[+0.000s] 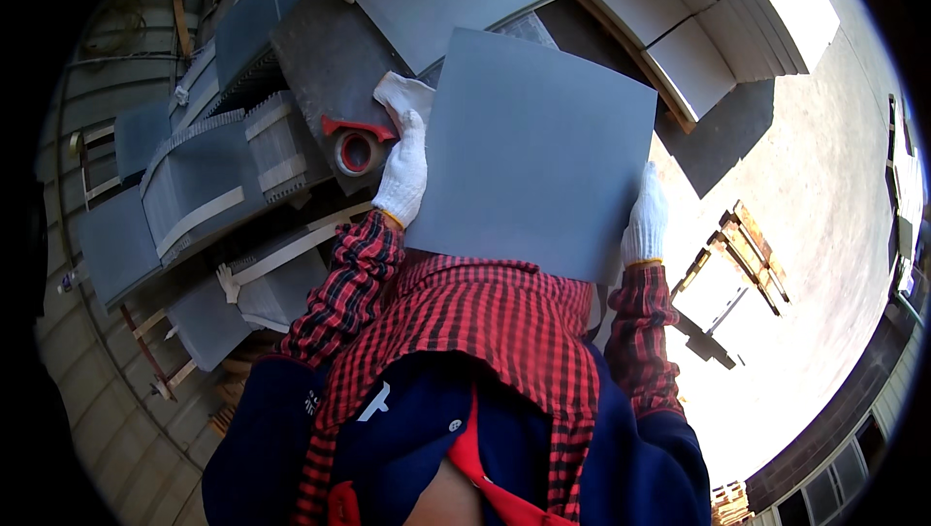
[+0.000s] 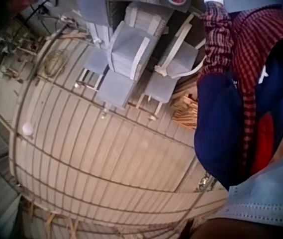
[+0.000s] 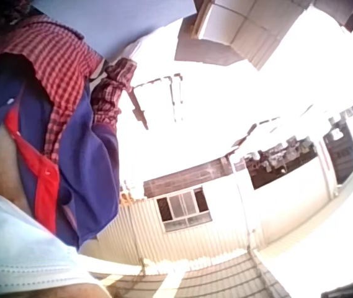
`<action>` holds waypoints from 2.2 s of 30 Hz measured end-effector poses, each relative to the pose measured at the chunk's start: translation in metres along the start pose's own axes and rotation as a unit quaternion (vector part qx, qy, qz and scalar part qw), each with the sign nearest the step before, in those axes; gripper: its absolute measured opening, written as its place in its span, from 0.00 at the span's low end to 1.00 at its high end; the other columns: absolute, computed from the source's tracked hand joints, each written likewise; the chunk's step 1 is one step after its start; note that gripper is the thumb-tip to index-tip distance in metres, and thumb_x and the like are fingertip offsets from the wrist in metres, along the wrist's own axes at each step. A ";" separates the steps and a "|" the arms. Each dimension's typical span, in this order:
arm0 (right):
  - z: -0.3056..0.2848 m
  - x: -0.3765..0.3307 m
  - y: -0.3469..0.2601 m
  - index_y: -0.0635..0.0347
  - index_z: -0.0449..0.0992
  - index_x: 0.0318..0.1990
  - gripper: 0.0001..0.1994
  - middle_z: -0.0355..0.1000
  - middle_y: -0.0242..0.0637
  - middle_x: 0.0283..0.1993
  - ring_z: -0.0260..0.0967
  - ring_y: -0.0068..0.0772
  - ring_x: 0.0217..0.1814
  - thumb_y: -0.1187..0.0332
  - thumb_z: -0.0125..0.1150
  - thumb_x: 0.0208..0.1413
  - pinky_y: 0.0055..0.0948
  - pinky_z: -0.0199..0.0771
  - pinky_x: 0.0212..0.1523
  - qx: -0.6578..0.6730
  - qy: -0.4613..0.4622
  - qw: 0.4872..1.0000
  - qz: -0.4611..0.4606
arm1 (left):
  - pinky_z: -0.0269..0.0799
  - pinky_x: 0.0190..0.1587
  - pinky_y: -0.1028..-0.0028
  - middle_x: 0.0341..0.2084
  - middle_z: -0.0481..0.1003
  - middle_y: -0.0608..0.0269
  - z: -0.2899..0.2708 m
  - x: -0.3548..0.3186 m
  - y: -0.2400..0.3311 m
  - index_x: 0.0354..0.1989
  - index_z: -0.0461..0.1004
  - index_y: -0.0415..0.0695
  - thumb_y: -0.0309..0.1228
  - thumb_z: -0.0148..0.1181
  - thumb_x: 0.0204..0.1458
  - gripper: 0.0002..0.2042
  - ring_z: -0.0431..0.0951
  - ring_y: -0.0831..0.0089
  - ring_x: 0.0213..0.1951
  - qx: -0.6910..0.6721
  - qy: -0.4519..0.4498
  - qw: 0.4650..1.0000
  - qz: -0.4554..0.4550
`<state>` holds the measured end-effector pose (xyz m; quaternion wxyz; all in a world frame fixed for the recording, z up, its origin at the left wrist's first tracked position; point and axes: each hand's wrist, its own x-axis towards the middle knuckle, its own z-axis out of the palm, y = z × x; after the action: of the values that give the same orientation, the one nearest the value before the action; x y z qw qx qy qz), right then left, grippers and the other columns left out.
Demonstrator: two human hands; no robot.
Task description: The person picks up gray panels and places them on a workbench, then folds and tapes cardboard pieces into box shapes. They handle panels and boxes one at a time, using a tape dispenser to seal edges while a coworker assists nearby.
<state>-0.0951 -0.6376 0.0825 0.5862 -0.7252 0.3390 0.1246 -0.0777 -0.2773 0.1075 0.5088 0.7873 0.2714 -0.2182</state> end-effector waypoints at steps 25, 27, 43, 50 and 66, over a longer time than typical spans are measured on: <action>0.093 0.214 -0.157 0.68 0.72 0.62 0.25 0.75 0.45 0.60 0.72 0.37 0.61 0.55 0.50 0.70 0.32 0.66 0.64 -0.162 -0.293 0.892 -0.305 | 0.65 0.42 0.71 0.30 0.70 0.66 0.055 0.065 0.023 0.40 0.74 0.35 0.48 0.51 0.67 0.23 0.65 0.76 0.35 -0.300 0.282 0.911 -0.027; 0.112 0.229 -0.161 0.67 0.72 0.62 0.25 0.75 0.45 0.60 0.71 0.38 0.62 0.55 0.50 0.70 0.33 0.65 0.66 -0.198 -0.291 0.868 -0.349 | 0.65 0.39 0.70 0.27 0.68 0.68 0.047 0.077 0.015 0.38 0.74 0.35 0.48 0.51 0.67 0.23 0.63 0.76 0.32 -0.280 0.300 0.911 -0.038; 0.263 0.246 -0.245 0.70 0.69 0.65 0.28 0.73 0.42 0.62 0.69 0.32 0.60 0.54 0.53 0.70 0.29 0.65 0.64 -0.021 -0.209 0.970 -0.122 | 0.70 0.49 0.51 0.40 0.79 0.39 -0.038 0.214 0.041 0.44 0.77 0.40 0.56 0.44 0.64 0.28 0.77 0.39 0.46 -0.096 0.347 0.927 -0.102; 0.301 0.258 -0.250 0.71 0.70 0.64 0.27 0.74 0.42 0.60 0.70 0.32 0.60 0.54 0.53 0.70 0.29 0.65 0.63 -0.071 -0.189 0.972 -0.116 | 0.70 0.51 0.49 0.41 0.79 0.39 -0.062 0.239 0.036 0.47 0.76 0.40 0.56 0.45 0.63 0.28 0.77 0.39 0.47 -0.029 0.333 0.934 -0.127; 0.309 0.272 -0.238 0.72 0.71 0.62 0.28 0.75 0.49 0.61 0.71 0.39 0.62 0.53 0.53 0.69 0.33 0.65 0.64 -0.217 -0.207 0.929 -0.218 | 0.75 0.49 0.51 0.39 0.81 0.43 -0.107 0.221 0.085 0.57 0.67 0.39 0.47 0.47 0.63 0.24 0.81 0.43 0.43 0.207 0.063 0.962 -0.170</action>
<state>0.3241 -0.4227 0.0203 0.4847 -0.8487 0.0087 0.2114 0.1516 -0.1622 0.0702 0.2724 0.8297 0.3816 -0.3028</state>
